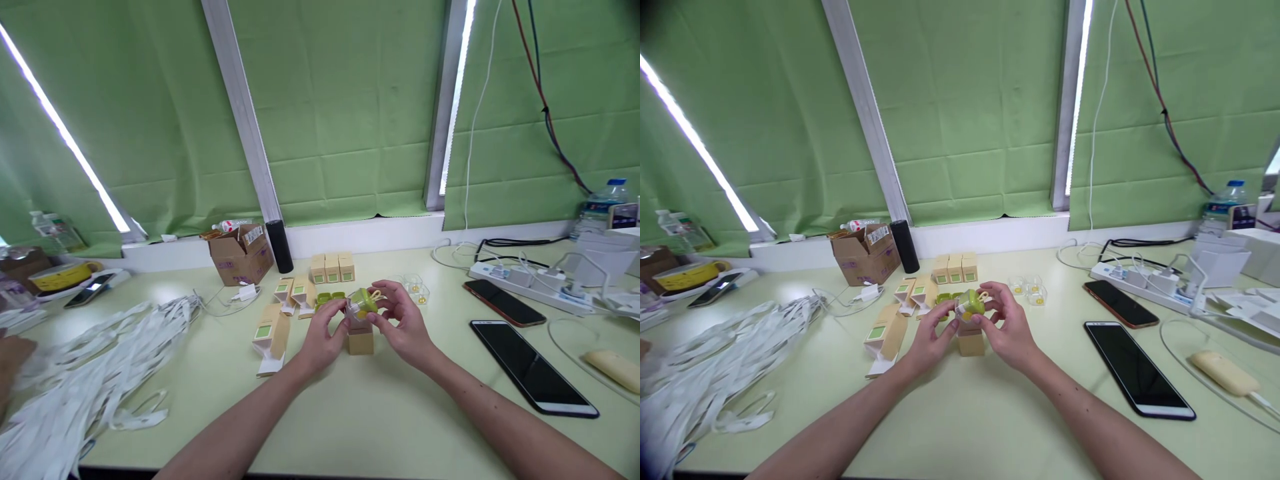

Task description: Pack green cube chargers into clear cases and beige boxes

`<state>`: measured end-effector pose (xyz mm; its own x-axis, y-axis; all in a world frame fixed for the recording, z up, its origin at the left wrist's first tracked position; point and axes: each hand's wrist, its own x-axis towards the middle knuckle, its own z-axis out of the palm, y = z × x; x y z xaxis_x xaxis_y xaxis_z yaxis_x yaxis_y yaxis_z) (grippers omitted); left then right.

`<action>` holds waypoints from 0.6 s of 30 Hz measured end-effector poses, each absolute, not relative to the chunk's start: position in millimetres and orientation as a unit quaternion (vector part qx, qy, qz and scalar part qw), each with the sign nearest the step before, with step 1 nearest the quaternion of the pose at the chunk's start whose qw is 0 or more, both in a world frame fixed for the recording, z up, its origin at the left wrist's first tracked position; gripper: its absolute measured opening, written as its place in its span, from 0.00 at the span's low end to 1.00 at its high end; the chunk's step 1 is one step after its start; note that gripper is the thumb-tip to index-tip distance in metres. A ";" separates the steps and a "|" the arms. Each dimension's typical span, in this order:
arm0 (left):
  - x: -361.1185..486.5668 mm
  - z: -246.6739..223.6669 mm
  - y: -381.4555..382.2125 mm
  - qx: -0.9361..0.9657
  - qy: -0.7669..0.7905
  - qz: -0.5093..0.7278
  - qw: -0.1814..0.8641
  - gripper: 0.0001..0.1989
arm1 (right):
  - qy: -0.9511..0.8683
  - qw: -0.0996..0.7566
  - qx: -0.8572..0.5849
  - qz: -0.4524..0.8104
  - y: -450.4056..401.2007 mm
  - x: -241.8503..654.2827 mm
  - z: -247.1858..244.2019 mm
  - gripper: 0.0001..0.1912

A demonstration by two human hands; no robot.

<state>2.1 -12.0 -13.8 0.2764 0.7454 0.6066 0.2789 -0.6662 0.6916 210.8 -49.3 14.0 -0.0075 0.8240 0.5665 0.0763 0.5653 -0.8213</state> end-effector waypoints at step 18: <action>5.8 3.8 -18.6 0.716 0.361 0.483 0.352 0.30 | -0.802 0.422 -0.413 0.091 -49.6 225.5 19.2 0.18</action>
<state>5.8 -18.6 3.8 0.2732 0.8566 0.4378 0.1775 -0.4922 0.8522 225.5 -49.6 19.2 -0.3028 0.7391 0.6017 0.5857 0.6423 -0.4943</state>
